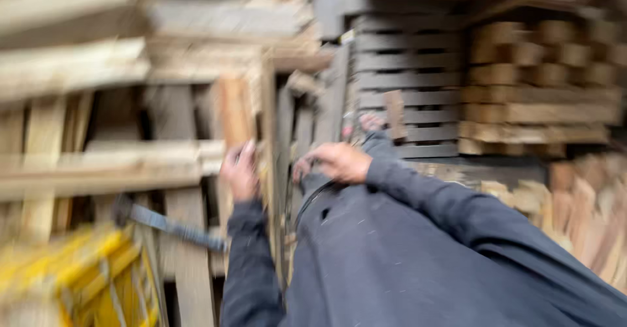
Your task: The person carries a yellow crate of compressed wood blocks, stacks the blocks onto wooden pallets, picks nails from a nail box, and uses a hammer to drive nails into the pallet boards. They also reposition planks and boards on the pallet structure while hammering.
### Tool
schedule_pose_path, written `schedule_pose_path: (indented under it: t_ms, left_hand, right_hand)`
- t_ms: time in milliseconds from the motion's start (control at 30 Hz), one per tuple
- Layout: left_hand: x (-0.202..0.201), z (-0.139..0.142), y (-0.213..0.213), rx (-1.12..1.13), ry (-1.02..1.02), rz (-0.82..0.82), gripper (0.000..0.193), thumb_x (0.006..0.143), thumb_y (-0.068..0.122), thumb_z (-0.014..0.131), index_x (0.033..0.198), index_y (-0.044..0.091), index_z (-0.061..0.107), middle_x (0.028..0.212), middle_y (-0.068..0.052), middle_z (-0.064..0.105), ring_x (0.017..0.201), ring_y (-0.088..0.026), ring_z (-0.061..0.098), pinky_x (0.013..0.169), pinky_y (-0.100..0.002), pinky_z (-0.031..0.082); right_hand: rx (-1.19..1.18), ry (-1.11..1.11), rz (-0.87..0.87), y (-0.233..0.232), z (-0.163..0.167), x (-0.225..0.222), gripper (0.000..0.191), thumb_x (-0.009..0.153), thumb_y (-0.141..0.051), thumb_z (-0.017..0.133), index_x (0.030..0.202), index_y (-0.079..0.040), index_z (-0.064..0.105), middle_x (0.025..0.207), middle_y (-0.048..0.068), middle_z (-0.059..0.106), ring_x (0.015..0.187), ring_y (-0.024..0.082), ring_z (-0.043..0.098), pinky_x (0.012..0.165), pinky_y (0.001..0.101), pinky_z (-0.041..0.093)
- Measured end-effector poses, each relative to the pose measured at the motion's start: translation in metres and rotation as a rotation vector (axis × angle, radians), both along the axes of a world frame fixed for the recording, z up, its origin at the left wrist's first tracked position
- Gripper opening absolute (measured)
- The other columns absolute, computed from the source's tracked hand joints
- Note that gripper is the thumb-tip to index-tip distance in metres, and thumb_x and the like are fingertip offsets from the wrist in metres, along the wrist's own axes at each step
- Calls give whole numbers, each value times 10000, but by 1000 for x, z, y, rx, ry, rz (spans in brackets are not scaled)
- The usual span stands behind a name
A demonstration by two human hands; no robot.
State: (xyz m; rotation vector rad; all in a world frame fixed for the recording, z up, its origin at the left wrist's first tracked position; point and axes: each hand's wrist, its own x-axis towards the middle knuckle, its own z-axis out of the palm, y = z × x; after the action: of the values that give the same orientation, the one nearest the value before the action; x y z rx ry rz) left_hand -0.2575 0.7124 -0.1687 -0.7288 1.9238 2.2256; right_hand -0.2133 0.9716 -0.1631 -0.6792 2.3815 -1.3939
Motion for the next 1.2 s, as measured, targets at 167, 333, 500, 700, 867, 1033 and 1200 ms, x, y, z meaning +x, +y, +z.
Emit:
schedule_pose_path:
  t_ms: [167, 333, 500, 700, 867, 1033, 1200]
  left_hand:
    - [-64, 12, 27, -755, -123, -101, 670, 785, 402, 879, 1274, 14, 636, 838, -130, 703, 755, -270, 676, 687, -382, 557]
    - [-95, 12, 32, -1149, -174, -234, 1113, 586, 594, 950, 1398, -3, 477, 996, -268, 692, 918, -428, 680, 773, -518, 540]
    - [-101, -15, 35, -1176, -227, -231, 1006, 677, 545, 915, 1406, 34, 448, 1091, -250, 691, 958, -409, 694, 808, -508, 542]
    - [-97, -33, 38, -1154, -213, -211, 867, 716, 474, 899, 1330, 40, 468, 1088, -236, 706, 946, -420, 707, 792, -516, 544]
    - [-100, -36, 38, -1150, -236, -284, 859, 732, 465, 889, 1314, 13, 447, 1053, -248, 702, 916, -415, 719, 776, -504, 565]
    - [-104, -38, 45, -1173, -302, -282, 829, 739, 447, 877, 1295, 13, 442, 1015, -248, 701, 873, -413, 727, 755, -510, 570]
    - [-110, -44, 49, -1158, -339, -269, 804, 710, 452, 885, 1237, 22, 458, 997, -224, 711, 855, -395, 736, 749, -509, 574]
  right_hand:
    - [-10, -191, -98, 2, -7, -51, 509, 928, -92, 679, 1418, -54, 543, 1253, 178, 661, 1134, 318, 673, 977, 390, 534]
    - [-61, 14, -194, -41, -42, -115, 877, 866, -170, 825, 1573, -47, 321, 1496, 235, 471, 1406, 400, 484, 1181, 449, 399]
    - [115, 100, -287, -85, -87, -168, 1169, 706, -190, 949, 1601, -46, 212, 1605, 242, 318, 1502, 456, 297, 1192, 547, 218]
    - [-33, 125, -246, -86, -117, -182, 1130, 691, -189, 930, 1589, -105, 249, 1636, 199, 301, 1543, 414, 321, 1301, 473, 300]
    - [-58, 79, -240, -82, -125, -182, 1134, 663, -192, 951, 1566, -85, 273, 1624, 216, 292, 1531, 441, 315, 1298, 472, 314]
    - [-48, 69, -260, -84, -130, -184, 1149, 645, -202, 958, 1564, -106, 274, 1626, 193, 290, 1552, 458, 273, 1308, 513, 294]
    - [-86, 58, -267, -85, -139, -183, 1160, 702, -251, 982, 1587, -116, 244, 1638, 193, 265, 1569, 478, 225, 1310, 548, 282]
